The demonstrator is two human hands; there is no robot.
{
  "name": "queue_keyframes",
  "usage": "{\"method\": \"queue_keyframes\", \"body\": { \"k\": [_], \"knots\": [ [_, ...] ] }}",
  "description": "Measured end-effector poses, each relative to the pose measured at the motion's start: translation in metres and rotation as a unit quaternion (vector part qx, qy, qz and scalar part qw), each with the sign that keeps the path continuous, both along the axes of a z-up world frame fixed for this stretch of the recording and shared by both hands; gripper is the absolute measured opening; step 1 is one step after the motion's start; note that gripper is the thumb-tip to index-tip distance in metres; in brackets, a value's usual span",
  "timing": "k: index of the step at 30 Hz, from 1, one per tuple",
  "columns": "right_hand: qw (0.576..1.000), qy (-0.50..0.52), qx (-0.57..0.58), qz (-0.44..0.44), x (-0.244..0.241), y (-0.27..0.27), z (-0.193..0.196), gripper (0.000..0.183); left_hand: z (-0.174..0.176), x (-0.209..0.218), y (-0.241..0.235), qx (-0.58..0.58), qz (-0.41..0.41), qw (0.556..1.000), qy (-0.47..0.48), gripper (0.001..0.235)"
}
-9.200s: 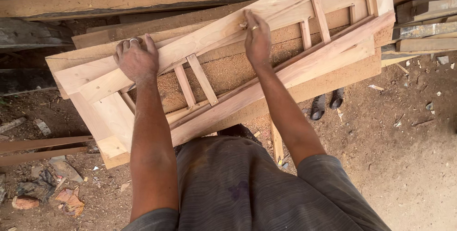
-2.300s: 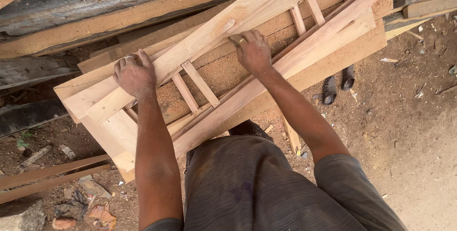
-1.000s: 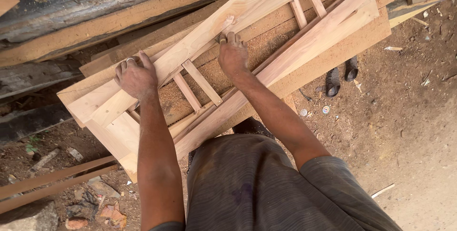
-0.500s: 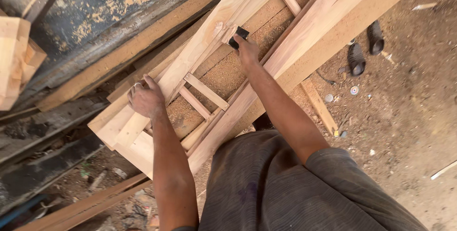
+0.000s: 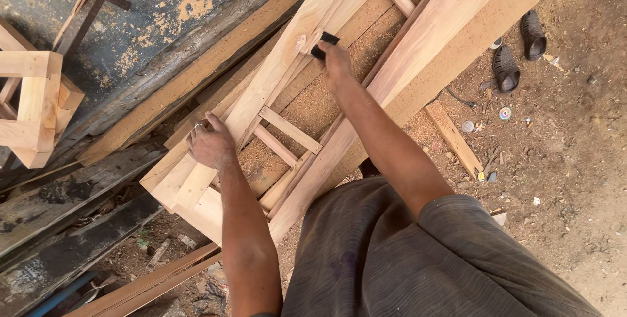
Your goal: The person sands a wooden frame using a sanding block, moving it back and forth across the surface to smooth the wood. The person repositions the frame on the workbench to access different areas.
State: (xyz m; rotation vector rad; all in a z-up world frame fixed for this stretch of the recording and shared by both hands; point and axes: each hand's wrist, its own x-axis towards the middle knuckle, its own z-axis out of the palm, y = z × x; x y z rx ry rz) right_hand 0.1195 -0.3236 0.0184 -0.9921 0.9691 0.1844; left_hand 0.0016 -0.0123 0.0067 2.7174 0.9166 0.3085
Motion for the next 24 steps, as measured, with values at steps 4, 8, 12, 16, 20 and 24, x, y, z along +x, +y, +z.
{"method": "queue_keyframes", "body": {
  "k": [4, 8, 12, 16, 20, 24],
  "knots": [
    [0.994, -0.106, -0.031, 0.0, 0.012, -0.034, 0.016, 0.035, -0.001, -0.003, 0.005, 0.002, 0.002, 1.0, 0.003, 0.056],
    [0.884, -0.182, -0.371, 0.22, 0.008, -0.064, 0.018, 0.032, 0.002, 0.002, 0.001, -0.026, 0.008, 1.0, -0.009, 0.053],
    [0.469, -0.368, -0.686, 0.417, -0.02, -0.07, 0.005, 0.037, 0.004, -0.001, 0.002, -0.014, 0.003, 1.0, -0.011, 0.052],
    [0.347, -0.351, -0.725, 0.48, -0.02, -0.08, -0.002, 0.057, 0.005, 0.0, 0.0, -0.023, 0.012, 1.0, -0.016, 0.05],
    [0.327, -0.354, -0.697, 0.53, -0.007, -0.085, -0.01, 0.066, 0.006, 0.001, 0.002, -0.027, 0.021, 0.999, 0.013, 0.051],
    [0.327, -0.356, -0.694, 0.533, 0.0, -0.084, -0.016, 0.067, 0.005, 0.001, 0.002, -0.03, 0.026, 0.999, 0.013, 0.049]
  ]
}}
